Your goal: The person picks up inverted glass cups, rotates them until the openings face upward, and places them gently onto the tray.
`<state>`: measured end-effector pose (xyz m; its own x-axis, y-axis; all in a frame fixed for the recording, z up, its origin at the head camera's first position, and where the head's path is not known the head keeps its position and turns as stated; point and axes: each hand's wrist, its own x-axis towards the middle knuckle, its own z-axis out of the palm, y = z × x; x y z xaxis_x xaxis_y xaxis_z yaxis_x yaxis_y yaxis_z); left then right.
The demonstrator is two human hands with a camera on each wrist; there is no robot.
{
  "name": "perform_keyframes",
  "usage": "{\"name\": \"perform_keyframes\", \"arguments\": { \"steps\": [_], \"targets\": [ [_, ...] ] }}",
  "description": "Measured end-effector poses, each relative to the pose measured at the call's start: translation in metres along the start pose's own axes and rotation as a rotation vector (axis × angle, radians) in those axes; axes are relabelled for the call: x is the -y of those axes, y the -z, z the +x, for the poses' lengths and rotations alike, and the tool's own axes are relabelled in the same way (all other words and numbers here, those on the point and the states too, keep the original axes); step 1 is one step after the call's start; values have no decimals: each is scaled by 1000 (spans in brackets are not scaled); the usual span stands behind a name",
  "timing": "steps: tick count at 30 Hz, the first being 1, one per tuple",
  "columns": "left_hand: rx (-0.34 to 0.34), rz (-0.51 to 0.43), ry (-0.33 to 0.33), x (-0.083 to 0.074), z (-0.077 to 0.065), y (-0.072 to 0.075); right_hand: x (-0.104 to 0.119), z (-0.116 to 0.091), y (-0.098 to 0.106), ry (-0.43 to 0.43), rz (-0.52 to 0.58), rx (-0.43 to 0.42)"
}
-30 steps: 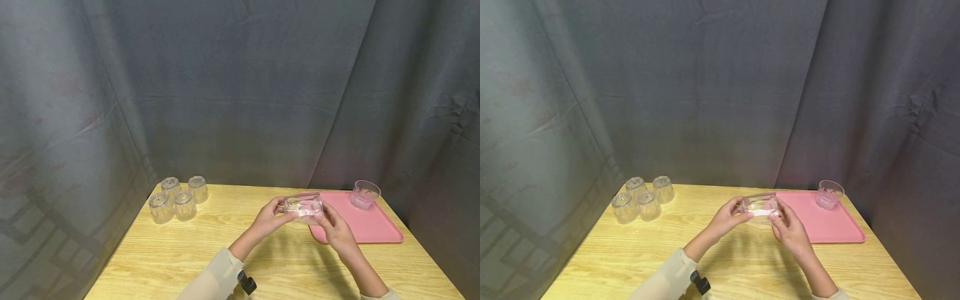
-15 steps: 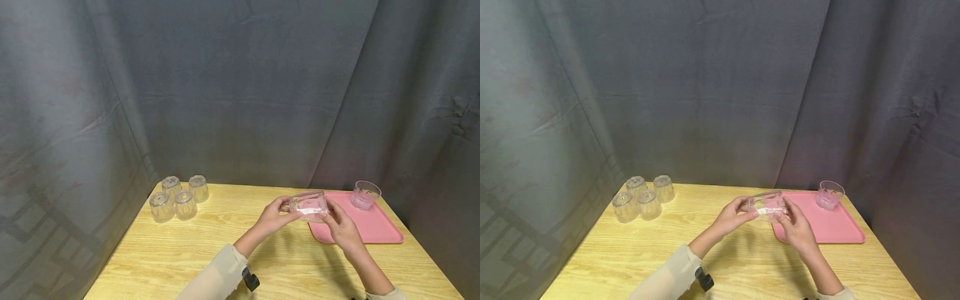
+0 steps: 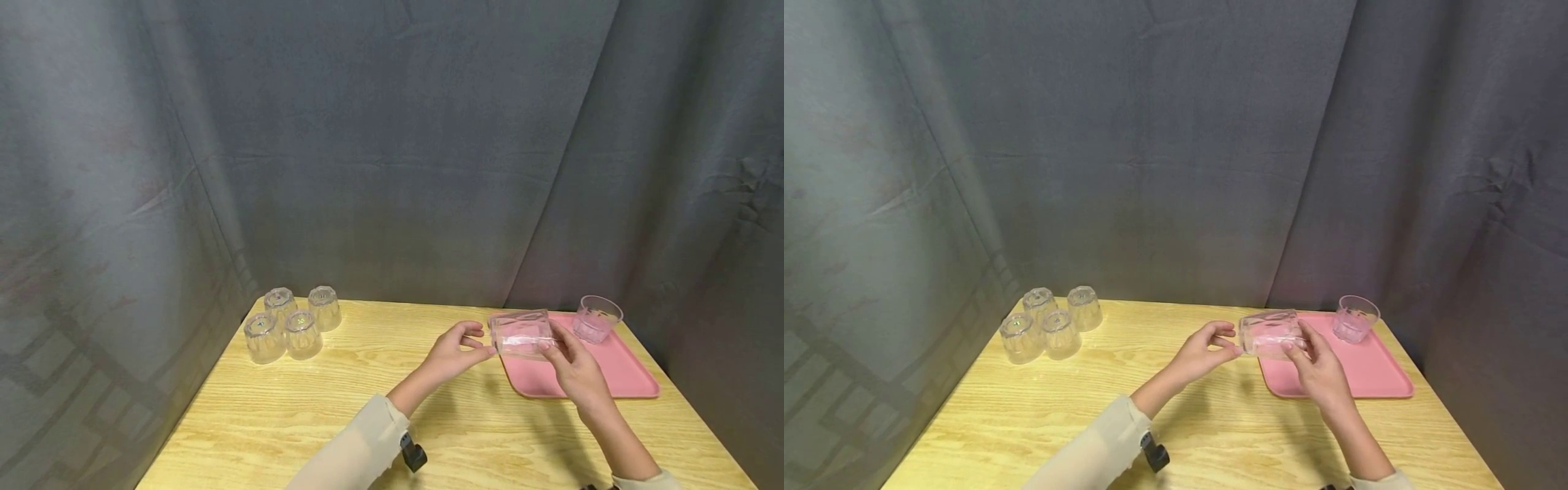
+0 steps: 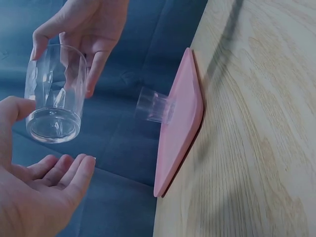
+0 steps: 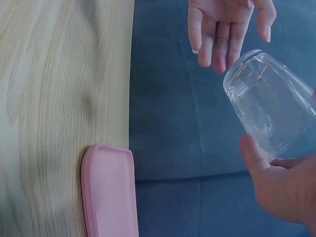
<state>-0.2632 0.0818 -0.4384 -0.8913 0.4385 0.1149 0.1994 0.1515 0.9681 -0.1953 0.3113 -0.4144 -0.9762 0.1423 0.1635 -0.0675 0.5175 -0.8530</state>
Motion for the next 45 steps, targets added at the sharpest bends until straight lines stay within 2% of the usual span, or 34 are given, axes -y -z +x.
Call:
{"name": "perform_keyframes", "arguments": {
  "steps": [4, 12, 24, 33, 45],
  "targets": [
    [-2, 39, -9, 2, 3, -2, -2, 2, 5, -29, -21, 4],
    [-45, 121, -5, 8, 12, -10, -8, 6, 14, -31, -47, -18],
    [-77, 263, 42, 13, 25, -29, -19, 10, 31, -77, -103, -35],
    [-60, 287, 85, 14, 27, -43, -29, 13, 41, -81, -88, -42],
    [-99, 400, 131, 23, 38, -61, -45, 21, 51, -120, -118, -38]
  ]
}}
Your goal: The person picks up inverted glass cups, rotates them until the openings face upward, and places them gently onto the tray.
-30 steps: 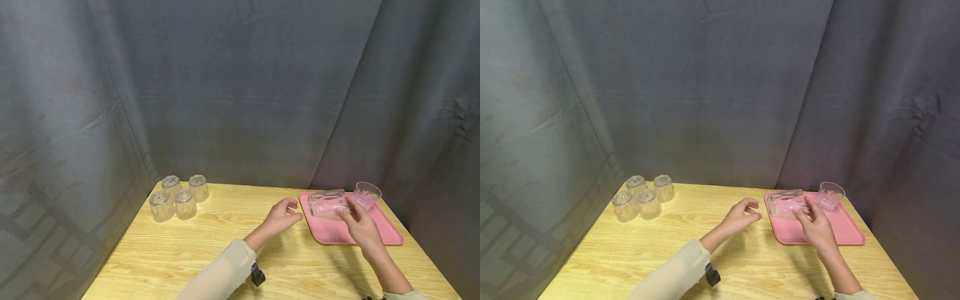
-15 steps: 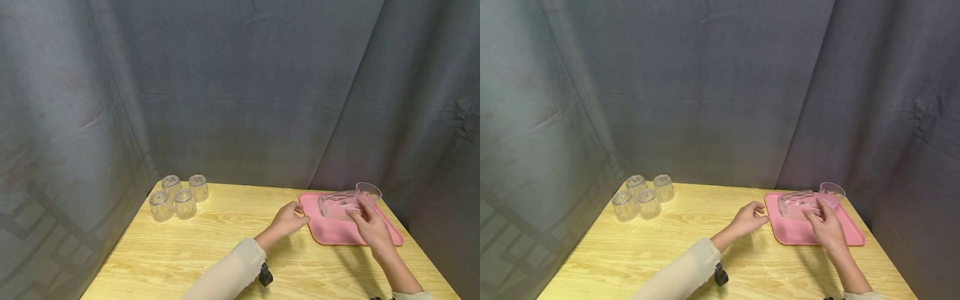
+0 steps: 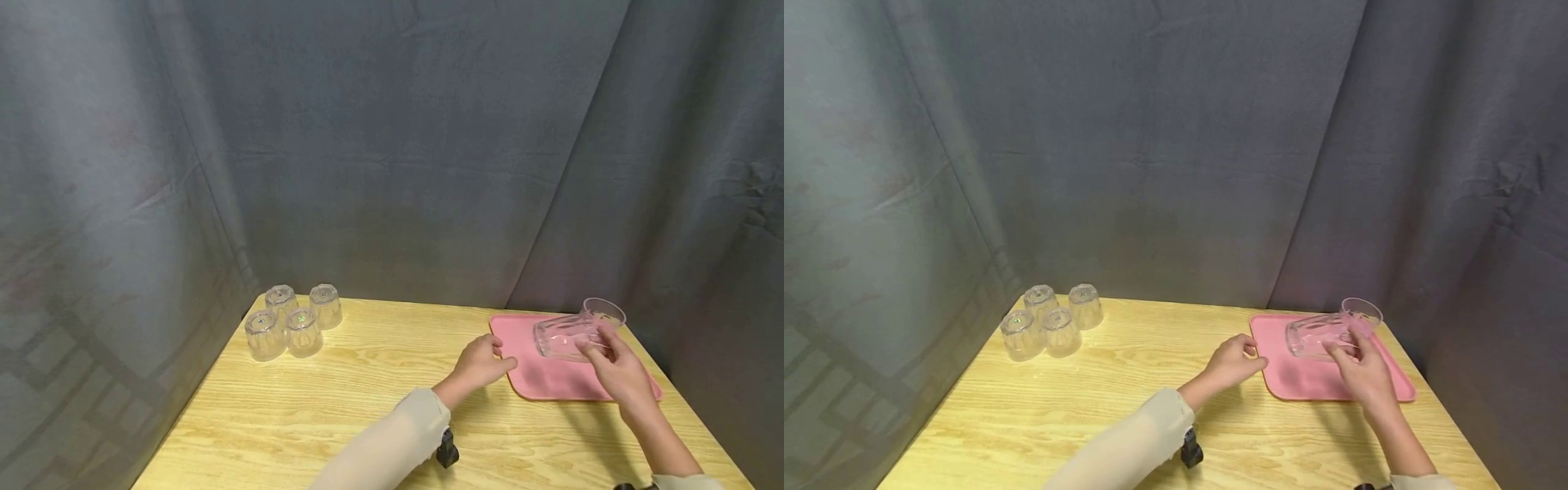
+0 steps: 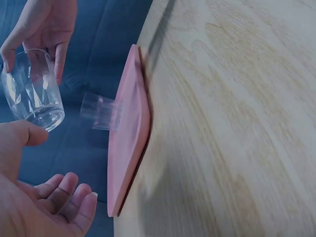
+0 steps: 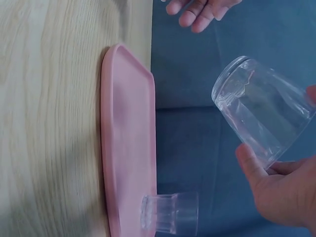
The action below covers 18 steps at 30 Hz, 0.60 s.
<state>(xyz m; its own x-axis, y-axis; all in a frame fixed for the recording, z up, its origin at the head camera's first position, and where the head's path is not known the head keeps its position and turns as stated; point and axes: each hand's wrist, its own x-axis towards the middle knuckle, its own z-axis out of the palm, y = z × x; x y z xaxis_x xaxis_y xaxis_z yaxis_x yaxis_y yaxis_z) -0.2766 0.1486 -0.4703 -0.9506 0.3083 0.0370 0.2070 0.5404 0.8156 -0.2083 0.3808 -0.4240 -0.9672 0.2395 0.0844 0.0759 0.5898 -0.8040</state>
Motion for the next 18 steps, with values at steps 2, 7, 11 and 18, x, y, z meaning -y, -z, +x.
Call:
{"name": "perform_keyframes", "arguments": {
  "steps": [2, 7, 11, 18],
  "targets": [
    [-3, 16, 3, 1, 2, -3, -2, 1, 2, -17, -17, -6],
    [-3, 54, 27, 3, 7, -12, -8, 7, 5, -80, -34, 6],
    [3, 64, 55, 6, 9, -20, -15, 11, 7, -115, -41, 6],
    [-8, 89, 96, 10, 15, -36, -25, 15, 13, -97, -74, 9]
  ]
}}
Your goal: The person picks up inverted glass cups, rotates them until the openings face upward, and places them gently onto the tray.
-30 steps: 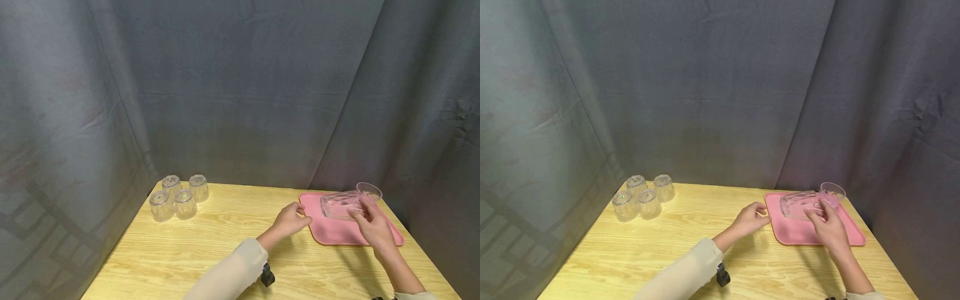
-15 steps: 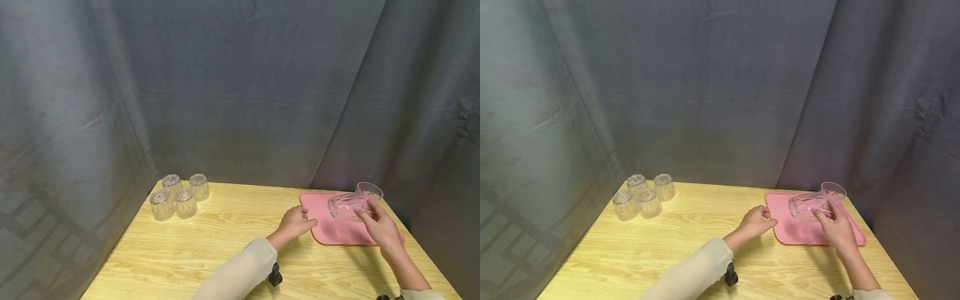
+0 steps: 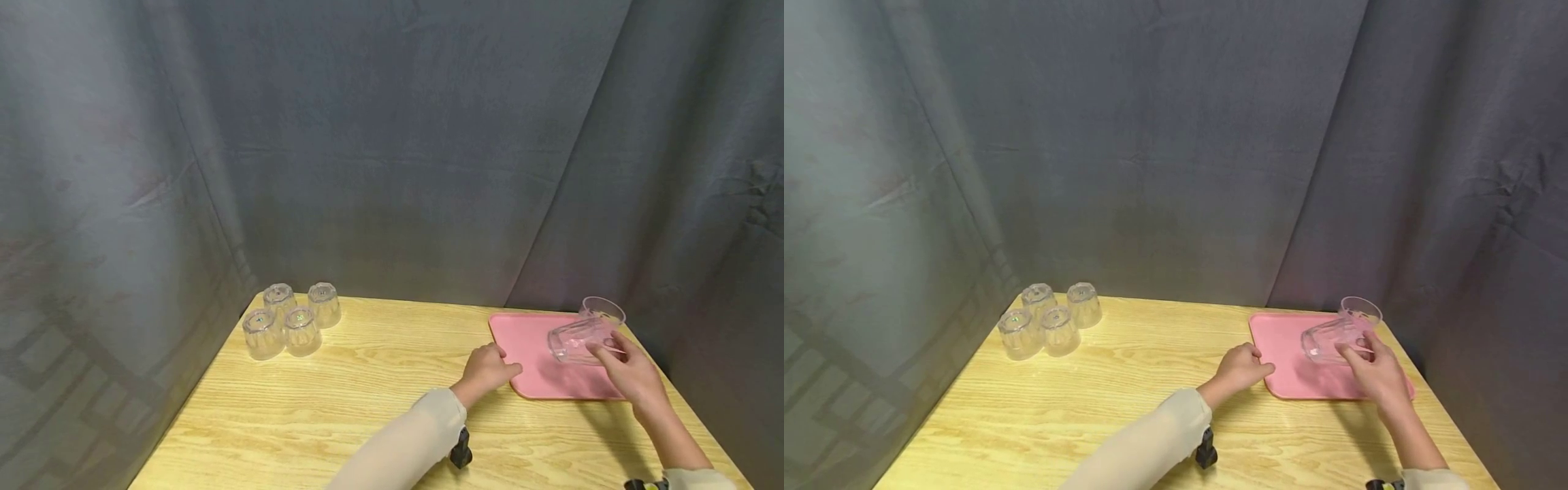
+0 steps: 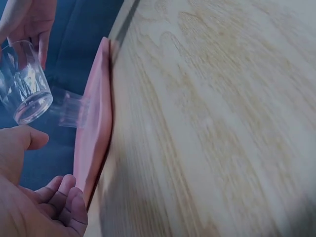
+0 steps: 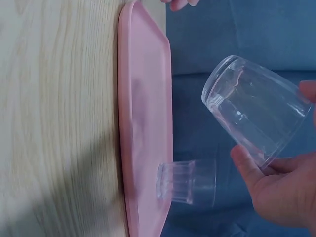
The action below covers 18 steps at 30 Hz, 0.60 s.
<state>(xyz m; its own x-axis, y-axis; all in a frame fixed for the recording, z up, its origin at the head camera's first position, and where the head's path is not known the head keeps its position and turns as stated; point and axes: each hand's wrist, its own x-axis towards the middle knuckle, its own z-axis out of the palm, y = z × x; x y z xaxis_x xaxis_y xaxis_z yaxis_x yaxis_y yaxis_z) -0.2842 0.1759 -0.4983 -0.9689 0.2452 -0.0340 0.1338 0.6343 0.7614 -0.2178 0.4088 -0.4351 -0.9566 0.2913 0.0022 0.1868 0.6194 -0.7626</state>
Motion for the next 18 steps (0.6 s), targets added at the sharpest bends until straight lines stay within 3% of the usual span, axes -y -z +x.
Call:
{"name": "perform_keyframes", "arguments": {
  "steps": [18],
  "targets": [
    [11, 13, 0, 8, 10, -21, -22, 12, 17, 18, -84, 24]
  ]
}}
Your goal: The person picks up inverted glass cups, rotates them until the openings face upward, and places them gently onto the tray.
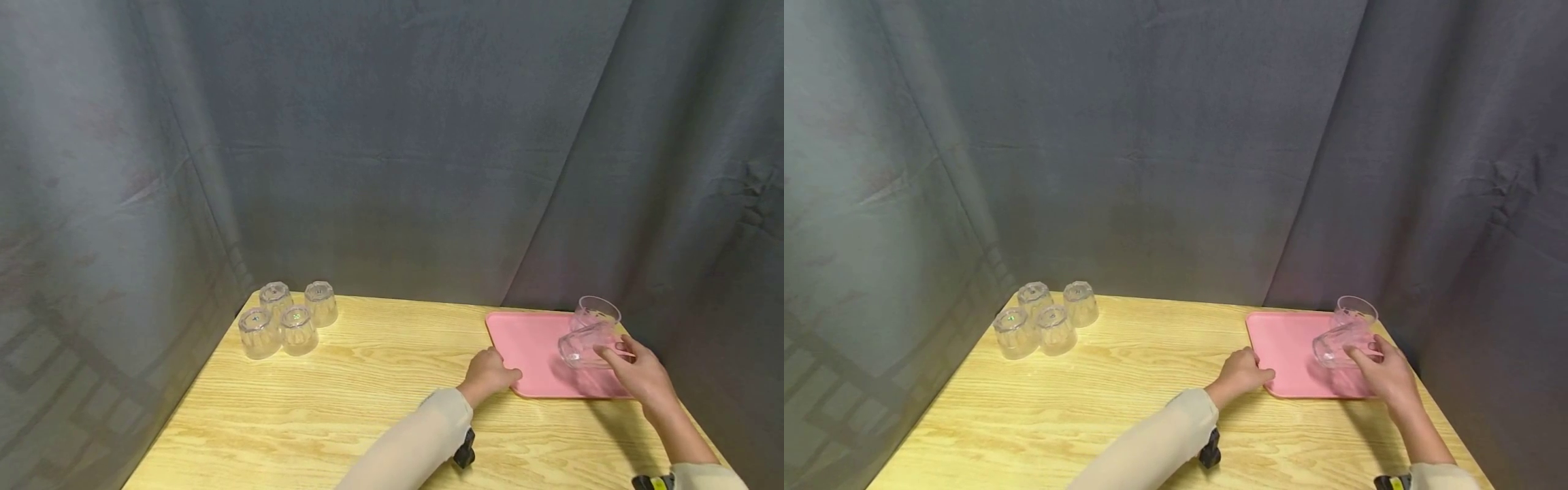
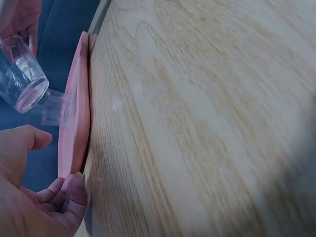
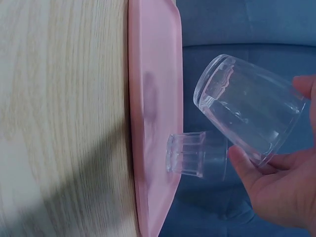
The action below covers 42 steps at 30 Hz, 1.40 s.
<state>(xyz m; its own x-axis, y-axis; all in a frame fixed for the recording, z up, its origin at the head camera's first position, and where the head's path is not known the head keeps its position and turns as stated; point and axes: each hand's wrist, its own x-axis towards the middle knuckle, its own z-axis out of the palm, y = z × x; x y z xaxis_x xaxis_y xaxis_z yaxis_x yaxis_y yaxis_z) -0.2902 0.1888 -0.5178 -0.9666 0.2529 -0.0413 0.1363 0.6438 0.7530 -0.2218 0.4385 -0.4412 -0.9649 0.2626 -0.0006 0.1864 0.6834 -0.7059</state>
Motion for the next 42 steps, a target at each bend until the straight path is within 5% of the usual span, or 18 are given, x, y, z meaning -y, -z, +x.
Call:
{"name": "perform_keyframes", "arguments": {
  "steps": [8, 17, 26, 42],
  "targets": [
    [0, 72, 57, -3, 2, 0, -2, 4, 4, -16, -43, 1],
    [0, 131, 45, -3, 0, -1, -4, 10, 4, -64, -105, -13],
    [-7, 266, 9, -5, -2, -2, -10, 14, 5, 7, -169, -50],
    [20, 288, 42, -9, -5, -3, -18, 23, 16, 62, -290, -41]
  ]
}}
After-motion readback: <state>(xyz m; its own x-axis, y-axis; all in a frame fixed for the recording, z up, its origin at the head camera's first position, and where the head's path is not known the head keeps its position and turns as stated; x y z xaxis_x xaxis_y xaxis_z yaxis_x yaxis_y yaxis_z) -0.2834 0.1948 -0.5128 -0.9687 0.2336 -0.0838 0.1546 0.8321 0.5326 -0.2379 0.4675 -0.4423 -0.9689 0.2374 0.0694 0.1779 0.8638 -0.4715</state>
